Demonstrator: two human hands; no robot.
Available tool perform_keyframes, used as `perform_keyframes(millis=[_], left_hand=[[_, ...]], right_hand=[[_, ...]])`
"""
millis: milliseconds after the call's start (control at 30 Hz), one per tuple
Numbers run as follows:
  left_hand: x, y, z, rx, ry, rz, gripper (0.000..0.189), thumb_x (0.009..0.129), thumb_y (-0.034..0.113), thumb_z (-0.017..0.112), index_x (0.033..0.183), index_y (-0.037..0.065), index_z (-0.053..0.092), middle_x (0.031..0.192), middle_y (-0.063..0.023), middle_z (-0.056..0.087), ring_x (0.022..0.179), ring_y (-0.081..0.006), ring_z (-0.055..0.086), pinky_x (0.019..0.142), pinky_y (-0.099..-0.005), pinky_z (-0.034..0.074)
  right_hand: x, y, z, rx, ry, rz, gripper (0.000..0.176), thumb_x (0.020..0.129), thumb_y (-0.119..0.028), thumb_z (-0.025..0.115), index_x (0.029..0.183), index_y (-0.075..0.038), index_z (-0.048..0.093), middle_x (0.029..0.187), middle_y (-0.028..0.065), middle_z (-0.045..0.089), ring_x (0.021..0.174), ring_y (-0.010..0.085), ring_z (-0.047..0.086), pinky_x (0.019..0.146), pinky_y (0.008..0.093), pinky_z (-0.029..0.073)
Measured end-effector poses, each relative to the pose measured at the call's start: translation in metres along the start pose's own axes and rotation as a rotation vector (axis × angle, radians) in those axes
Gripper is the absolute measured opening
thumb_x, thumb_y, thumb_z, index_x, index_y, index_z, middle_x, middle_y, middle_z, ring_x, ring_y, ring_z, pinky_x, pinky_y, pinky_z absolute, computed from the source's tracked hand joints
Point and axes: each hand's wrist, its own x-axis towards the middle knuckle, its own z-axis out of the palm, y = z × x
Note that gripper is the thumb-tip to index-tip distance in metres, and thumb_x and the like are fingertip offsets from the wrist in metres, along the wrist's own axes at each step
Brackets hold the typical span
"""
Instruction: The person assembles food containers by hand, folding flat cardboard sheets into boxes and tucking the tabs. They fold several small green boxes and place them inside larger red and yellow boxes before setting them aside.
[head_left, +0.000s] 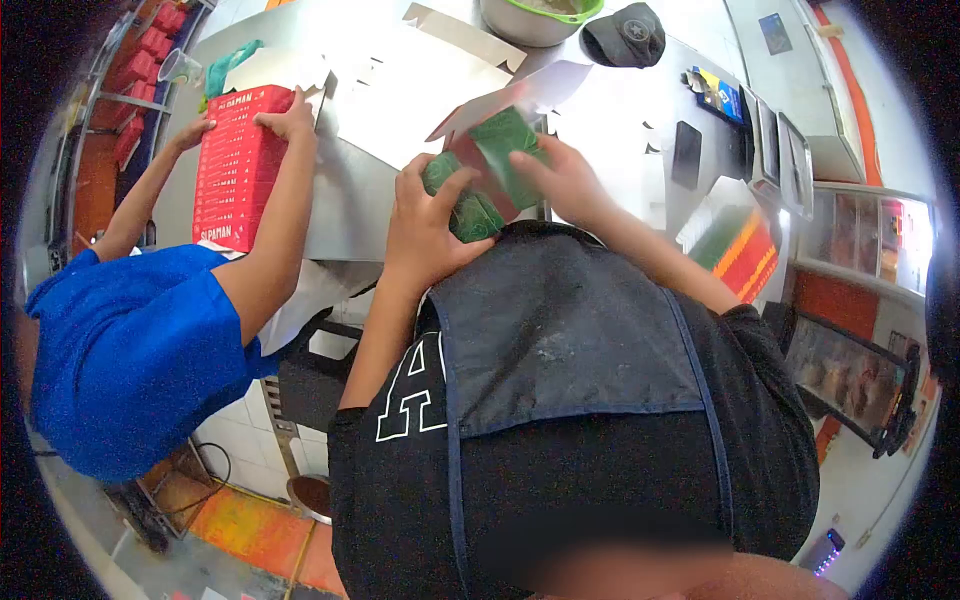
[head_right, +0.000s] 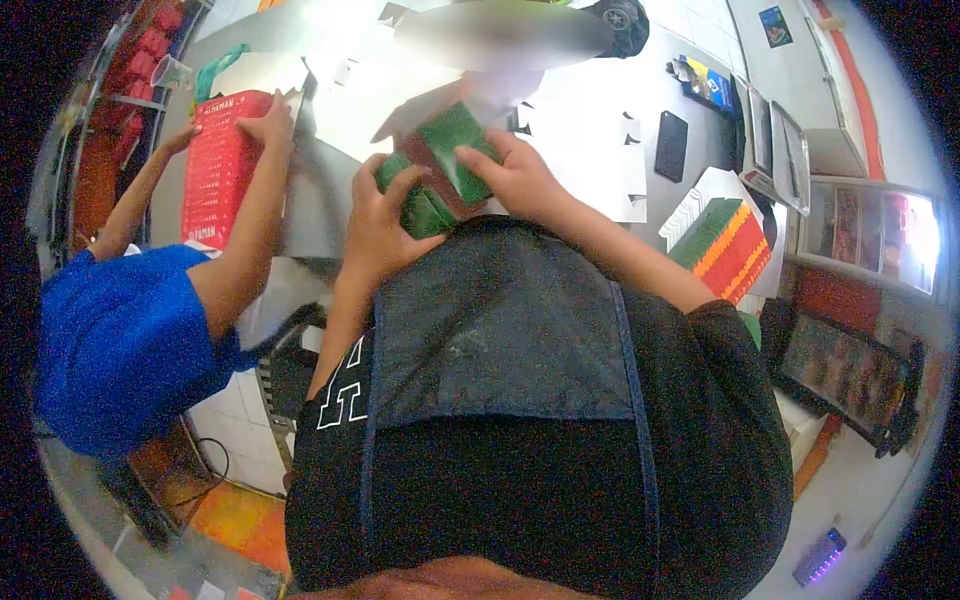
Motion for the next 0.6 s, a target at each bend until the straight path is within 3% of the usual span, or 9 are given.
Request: perform_keyframes(millis=[67, 167, 367, 600], left_hand=[[-0.001, 0.001, -0.001, 0.005, -0.011, -0.015, 0.089, 0.053, 0.029, 0.094, 0.134, 0.028, 0.056, 0.143, -0.0251, 0.040, 0.133, -0.0481, 0.041, 0.108, -0.0545, 0.043], [-0.003, 0.003, 0.000, 0.029, -0.013, -0.028, 0.085, 0.054, 0.029, 0.093, 0.131, 0.026, 0.058, 0.142, -0.0242, 0.041, 0.132, -0.0467, 0.042, 0.107, -0.0537, 0.044], [-0.006, 0.004, 0.004, 0.051, -0.003, -0.028, 0.077, 0.058, 0.029, 0.091, 0.128, 0.022, 0.061, 0.140, -0.0223, 0.042, 0.131, -0.0445, 0.043, 0.107, -0.0534, 0.043], [-0.010, 0.002, 0.011, 0.028, -0.047, -0.006, 0.076, 0.059, 0.025, 0.093, 0.127, 0.021, 0.060, 0.145, -0.0236, 0.040, 0.135, -0.0466, 0.040, 0.110, -0.0533, 0.041]], right_hand=[[-0.001, 0.001, 0.003, -0.341, 0.001, -0.067, 0.043, 0.100, -0.034, 0.066, 0.124, 0.002, 0.062, 0.103, 0.0182, 0.073, 0.094, 0.0237, 0.071, 0.082, 0.0357, 0.055], [-0.004, -0.004, 0.015, -0.338, 0.019, -0.020, 0.040, 0.100, -0.032, 0.065, 0.119, 0.003, 0.062, 0.098, 0.0246, 0.072, 0.093, 0.0312, 0.071, 0.081, 0.0407, 0.054], [-0.008, 0.003, 0.028, -0.416, 0.025, -0.086, 0.038, 0.101, -0.031, 0.062, 0.119, 0.002, 0.061, 0.103, 0.0276, 0.070, 0.093, 0.0432, 0.068, 0.083, 0.0481, 0.053], [-0.012, 0.016, 0.028, -0.369, -0.157, -0.072, 0.038, 0.105, -0.030, 0.054, 0.122, 0.003, 0.060, 0.110, 0.0281, 0.068, 0.106, 0.0427, 0.066, 0.093, 0.0475, 0.049]])
